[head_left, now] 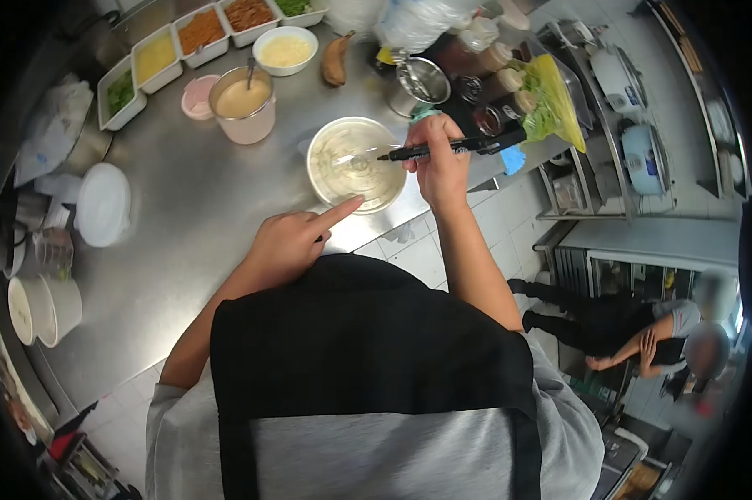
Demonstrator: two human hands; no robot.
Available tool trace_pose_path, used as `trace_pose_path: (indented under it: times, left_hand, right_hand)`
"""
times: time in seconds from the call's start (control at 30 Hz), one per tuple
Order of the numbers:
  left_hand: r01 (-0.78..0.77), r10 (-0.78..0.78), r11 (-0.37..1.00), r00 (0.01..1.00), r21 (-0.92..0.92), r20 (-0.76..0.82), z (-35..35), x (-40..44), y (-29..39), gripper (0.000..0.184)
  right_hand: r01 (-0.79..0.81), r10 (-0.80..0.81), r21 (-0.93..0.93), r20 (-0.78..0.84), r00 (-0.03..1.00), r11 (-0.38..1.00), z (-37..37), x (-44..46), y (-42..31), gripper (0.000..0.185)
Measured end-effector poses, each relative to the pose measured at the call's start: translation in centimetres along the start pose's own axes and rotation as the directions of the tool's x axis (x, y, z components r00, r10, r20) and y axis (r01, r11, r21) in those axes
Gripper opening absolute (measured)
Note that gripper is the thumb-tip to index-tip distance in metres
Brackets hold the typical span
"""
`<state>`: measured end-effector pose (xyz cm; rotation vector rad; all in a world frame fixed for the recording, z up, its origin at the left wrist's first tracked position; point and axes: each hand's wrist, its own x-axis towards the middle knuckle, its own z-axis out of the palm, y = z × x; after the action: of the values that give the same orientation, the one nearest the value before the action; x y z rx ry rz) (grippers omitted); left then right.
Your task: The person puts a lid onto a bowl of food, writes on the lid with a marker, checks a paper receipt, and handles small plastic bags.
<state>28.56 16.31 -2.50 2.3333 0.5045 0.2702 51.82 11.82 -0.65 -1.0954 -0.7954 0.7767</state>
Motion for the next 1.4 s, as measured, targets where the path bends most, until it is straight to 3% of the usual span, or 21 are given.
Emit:
trace_pose_path:
  times: [0.2, 0.3, 0.4, 0.5, 0.6, 0.7, 0.9, 1.03, 1.13, 1.23, 1.4]
  left_hand:
    - [0.058, -0.063, 0.996, 0.996, 0.064, 0.067, 1.0, 0.0, -0.8, 0.071]
    - [-0.017, 0.021, 0.997, 0.998, 0.076, -0.054, 1.5, -0.2, -1.3, 0.071]
    - [0.082, -0.058, 0.992, 0.970, 0.094, -0.235, 1.5, -0.2, -1.5, 0.072]
    - [0.142, -0.106, 0.966, 0.979, 0.214, -0.175, 1.2, -0.3, -2.1, 0.073]
    - [0.109, -0.073, 0.977, 0.978, 0.181, -0.196, 1.3, -0.4, -1.7, 0.073]
    - [-0.014, 0.031, 0.983, 0.995, 0.183, -0.092, 1.4, -0.6, -2.1, 0.072]
    - [0.030, -0.031, 0.991, 0.999, 0.132, 0.012, 1.1, -0.5, -1.9, 0.076]
    - [-0.012, 0.016, 0.994, 0.999, 0.111, -0.034, 1.4, -0.6, -2.3, 0.075]
    - [-0.010, 0.013, 0.994, 1.000, 0.107, -0.021, 1.4, -0.6, -2.4, 0.076]
    - [-0.014, 0.016, 0.997, 1.000, 0.082, -0.026, 1.4, -0.6, -2.4, 0.076]
    - [-0.016, 0.019, 0.996, 0.999, 0.091, -0.038, 1.2, -0.7, -2.2, 0.077]
  right_hand:
    - [-0.017, 0.026, -0.091, 0.099, 0.995, 0.996, 2.4, -1.4, 2.0, 0.030]
    - [-0.002, 0.030, -0.179, 0.154, 0.988, 0.984, 2.1, -1.4, 2.9, 0.029]
    - [0.009, -0.002, -0.052, 0.123, 0.992, 0.999, 2.1, -1.3, 3.0, 0.028]
    - [0.041, -0.028, -0.108, 0.116, 0.993, 0.993, 2.2, -1.3, 3.1, 0.030]
    - [0.035, -0.030, -0.142, 0.039, 0.999, 0.989, 2.8, -1.4, 2.8, 0.029]
    - [0.075, -0.071, -0.171, 0.033, 0.997, 0.982, 3.6, -1.3, 3.4, 0.024]
    - [0.010, 0.006, -0.223, 0.072, 0.997, 0.975, 4.0, -1.2, 3.1, 0.026]
    - [-0.001, 0.020, -0.303, 0.059, 0.998, 0.953, 4.1, -1.1, 3.4, 0.026]
    - [0.071, -0.025, -0.319, 0.145, 0.989, 0.945, 3.8, -0.9, 3.9, 0.024]
    - [0.016, 0.033, -0.294, 0.162, 0.986, 0.956, 3.9, -1.0, 3.8, 0.022]
    - [0.078, -0.064, -0.261, 0.060, 0.996, 0.962, 3.6, -1.2, 3.8, 0.022]
